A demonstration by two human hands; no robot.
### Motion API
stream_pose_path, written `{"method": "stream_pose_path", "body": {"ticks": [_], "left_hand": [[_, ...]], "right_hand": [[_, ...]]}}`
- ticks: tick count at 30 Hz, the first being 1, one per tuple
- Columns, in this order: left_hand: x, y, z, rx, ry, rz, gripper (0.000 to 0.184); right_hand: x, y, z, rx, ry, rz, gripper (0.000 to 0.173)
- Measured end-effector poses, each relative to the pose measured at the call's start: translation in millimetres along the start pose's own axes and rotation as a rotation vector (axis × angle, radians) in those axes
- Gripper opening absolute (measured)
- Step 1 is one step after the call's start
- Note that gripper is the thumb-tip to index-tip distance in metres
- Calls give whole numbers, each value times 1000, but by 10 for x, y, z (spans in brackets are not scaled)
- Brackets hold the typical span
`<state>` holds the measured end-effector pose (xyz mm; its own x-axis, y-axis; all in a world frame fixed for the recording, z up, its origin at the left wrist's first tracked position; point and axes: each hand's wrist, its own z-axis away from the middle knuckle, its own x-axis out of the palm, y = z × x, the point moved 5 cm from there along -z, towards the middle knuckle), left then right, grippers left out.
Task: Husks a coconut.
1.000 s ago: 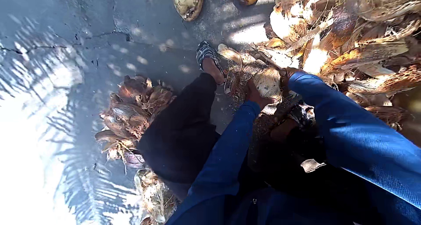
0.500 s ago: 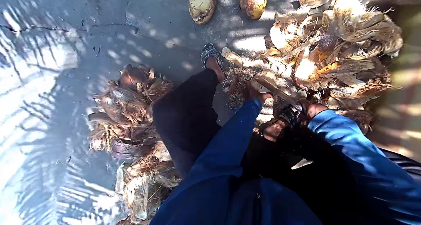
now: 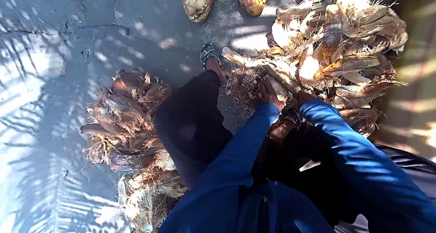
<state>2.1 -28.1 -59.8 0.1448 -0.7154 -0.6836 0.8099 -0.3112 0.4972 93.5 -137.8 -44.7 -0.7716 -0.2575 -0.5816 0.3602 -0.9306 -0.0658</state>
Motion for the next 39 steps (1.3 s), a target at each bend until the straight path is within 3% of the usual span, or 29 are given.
{"method": "stream_pose_path", "body": {"ticks": [3,9,17,21,25,27,29,32,35,37,39], "left_hand": [[-37,-29,-142,-52,-23,21,138],[-123,-213,-360,-87,-98,132,138],[-236,-245,-412,-101,-159,135,140],[-212,-244,-412,-113,-180,134,139],[-239,-263,-457,-108,-194,115,141],[-240,-248,-446,-97,-211,98,141],[-255,-217,-459,-72,-214,94,141],[-259,-237,-434,-65,-200,60,141],[-241,-224,-356,-29,-143,53,142],[-251,-291,-348,18,-121,91,140],[-227,-387,-365,47,-88,290,128]], "right_hand": [[19,-30,-216,-43,14,-34,52],[276,277,425,10,-70,24,54],[-95,-293,-443,-36,-33,-49,48],[-257,-389,-366,4,-69,19,56],[11,-50,-254,10,18,-44,47],[26,100,-140,82,-52,-56,46],[-154,25,-131,145,-231,-46,52],[-22,-124,-682,69,-33,-107,53],[-32,-250,-1196,-106,29,-178,43],[-57,-209,-1306,-225,68,-172,37],[-96,-99,-1269,-225,68,-224,35]]}}
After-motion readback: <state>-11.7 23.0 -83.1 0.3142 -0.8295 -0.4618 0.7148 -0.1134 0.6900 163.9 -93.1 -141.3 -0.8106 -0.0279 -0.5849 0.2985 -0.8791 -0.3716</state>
